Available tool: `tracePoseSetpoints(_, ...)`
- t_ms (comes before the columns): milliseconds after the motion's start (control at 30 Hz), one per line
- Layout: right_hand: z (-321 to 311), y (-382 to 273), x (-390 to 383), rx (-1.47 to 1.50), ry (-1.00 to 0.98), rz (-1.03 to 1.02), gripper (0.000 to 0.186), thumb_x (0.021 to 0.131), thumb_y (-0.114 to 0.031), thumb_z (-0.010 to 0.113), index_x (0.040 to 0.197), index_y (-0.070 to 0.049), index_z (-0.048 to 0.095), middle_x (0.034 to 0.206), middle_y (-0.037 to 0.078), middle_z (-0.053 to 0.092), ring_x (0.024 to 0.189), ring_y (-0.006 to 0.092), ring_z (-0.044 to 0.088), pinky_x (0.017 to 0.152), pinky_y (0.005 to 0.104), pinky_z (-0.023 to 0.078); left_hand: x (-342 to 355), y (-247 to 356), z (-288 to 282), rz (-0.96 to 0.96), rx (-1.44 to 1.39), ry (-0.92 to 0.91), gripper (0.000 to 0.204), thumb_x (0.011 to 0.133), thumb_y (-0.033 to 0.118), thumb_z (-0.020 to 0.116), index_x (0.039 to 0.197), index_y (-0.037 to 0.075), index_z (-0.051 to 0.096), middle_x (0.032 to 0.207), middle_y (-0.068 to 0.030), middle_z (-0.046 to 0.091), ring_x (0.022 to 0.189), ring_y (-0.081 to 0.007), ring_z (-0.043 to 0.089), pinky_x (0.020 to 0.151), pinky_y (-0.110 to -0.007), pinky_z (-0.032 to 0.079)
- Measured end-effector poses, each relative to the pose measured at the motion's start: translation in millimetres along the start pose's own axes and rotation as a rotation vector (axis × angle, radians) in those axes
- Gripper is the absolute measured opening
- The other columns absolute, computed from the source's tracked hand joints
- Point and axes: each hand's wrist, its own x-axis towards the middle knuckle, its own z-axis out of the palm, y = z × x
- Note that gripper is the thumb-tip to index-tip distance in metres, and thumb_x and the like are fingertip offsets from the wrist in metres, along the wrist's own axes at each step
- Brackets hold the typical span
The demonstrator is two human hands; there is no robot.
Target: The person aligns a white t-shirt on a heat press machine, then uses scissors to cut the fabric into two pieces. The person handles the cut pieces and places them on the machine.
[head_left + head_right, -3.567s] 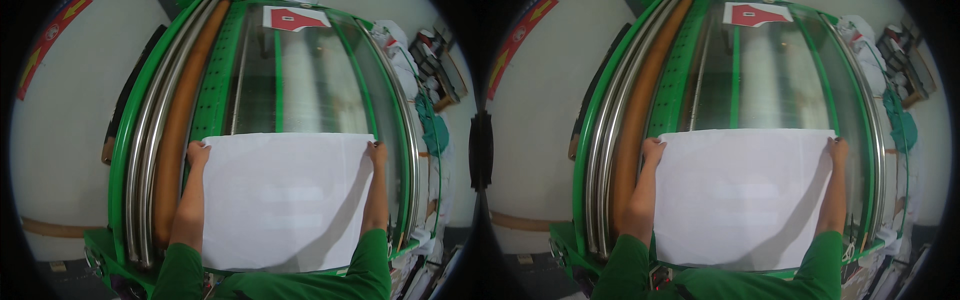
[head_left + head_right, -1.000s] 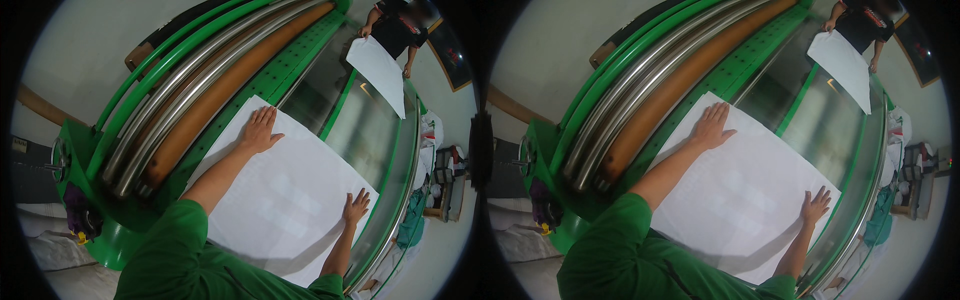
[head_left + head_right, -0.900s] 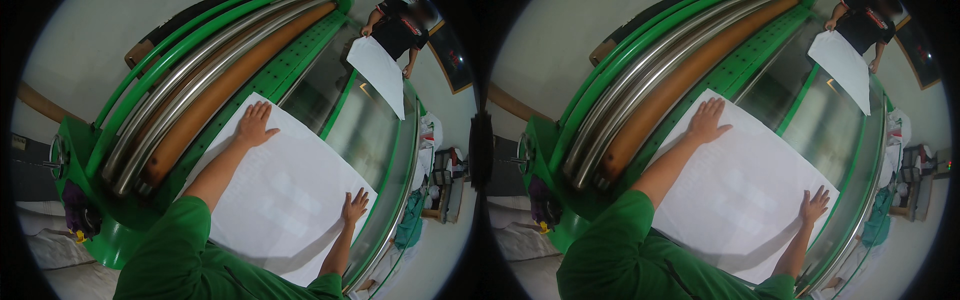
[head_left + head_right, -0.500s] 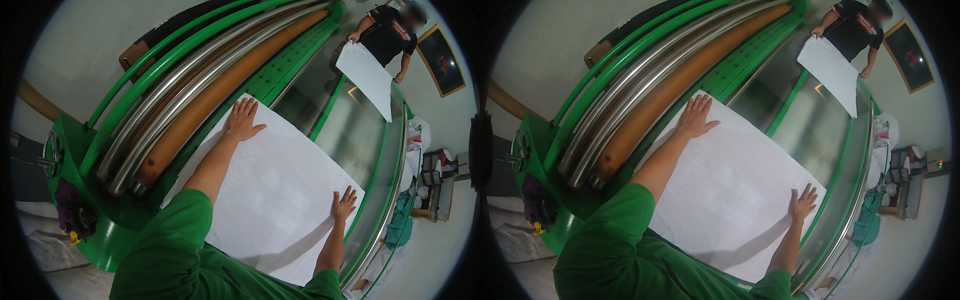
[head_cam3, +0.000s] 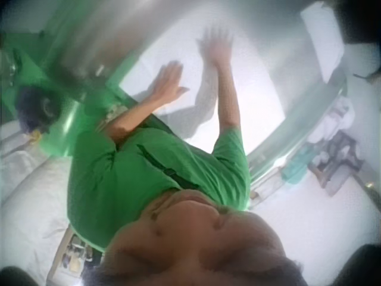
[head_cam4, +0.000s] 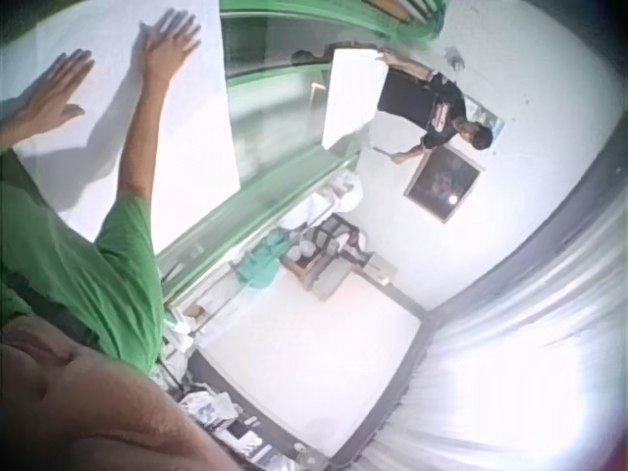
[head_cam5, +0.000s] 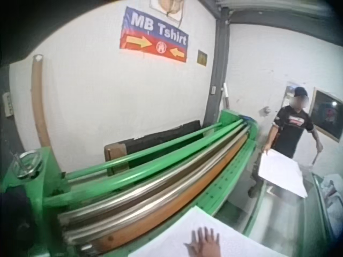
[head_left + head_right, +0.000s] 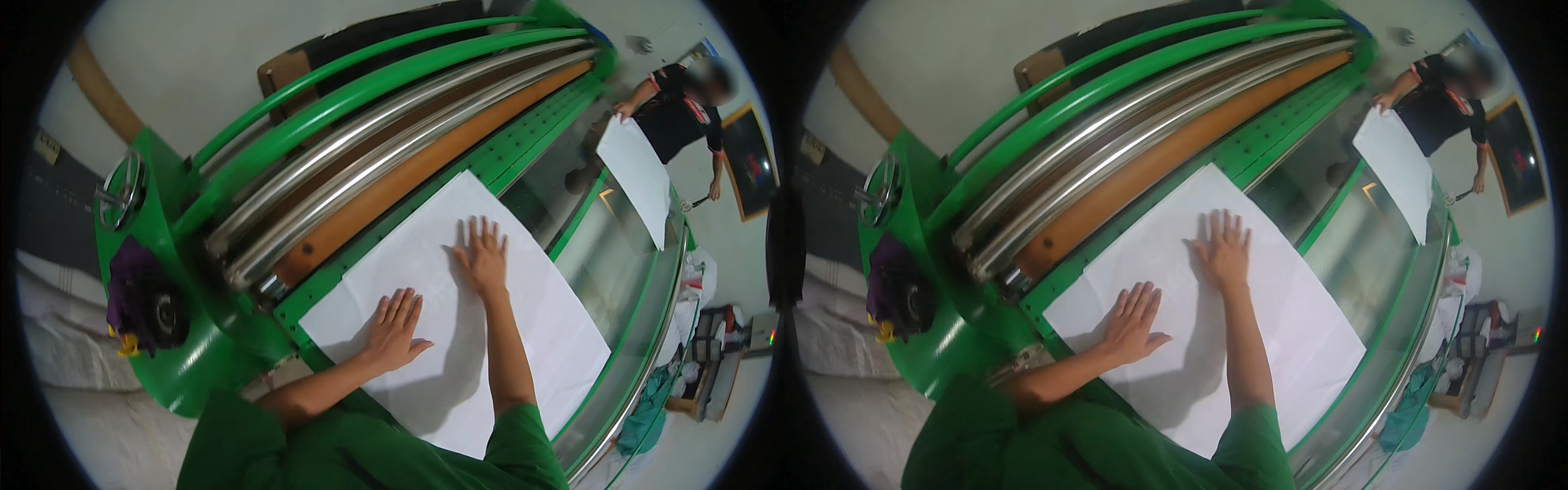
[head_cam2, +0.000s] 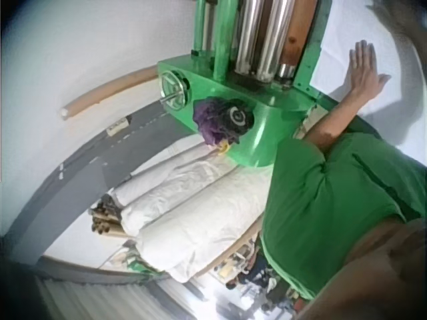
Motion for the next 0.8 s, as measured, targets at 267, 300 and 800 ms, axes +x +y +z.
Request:
tracePoseSetpoints(267, 26, -44, 72, -0.03, -0.055, -0.001, 0.089, 0.092, -0.078, 0.041, 0.161, -0.022, 0.033, 0.168, 0.016, 0.025, 0.156, 0.0423, 0.016, 0.124, 0.0626, 0.012, -24, -52, -16, -0.153, 0.189, 0.02, 0.096, 0.09, 0.066, 0.06, 0.16, 0.006, 0.031, 0.165, -0.0283, 0.023, 0.154, -0.0472, 0.016, 0.123, -0.063, 0.005)
tracePoseSetpoints(300, 22, -42, 70, -0.032, -0.075, 0.005, 0.089, 0.093, -0.078, 0.04, 0.161, -0.022, 0.032, 0.168, 0.016, 0.025, 0.155, 0.0424, 0.017, 0.124, 0.0625, 0.012, -21, -53, -16, -0.134, 0.185, 0.012, 0.098, 0.09, 0.066, 0.06, 0.16, 0.005, 0.03, 0.165, -0.0286, 0.022, 0.154, -0.0469, 0.015, 0.123, -0.063, 0.004)
tracePoseSetpoints(800, 29, -45, 72, -0.038, -0.062, 0.054, 0.095, 0.09, -0.082, 0.039, 0.162, -0.022, 0.031, 0.17, 0.015, 0.021, 0.157, 0.0398, 0.015, 0.124, 0.0628, 0.009, 22, -61, -19, -0.287, 0.183, -0.001, 0.099, 0.092, 0.069, 0.053, 0.164, 0.009, 0.021, 0.17, -0.021, 0.011, 0.158, -0.0378, 0.002, 0.126, -0.055, -0.004)
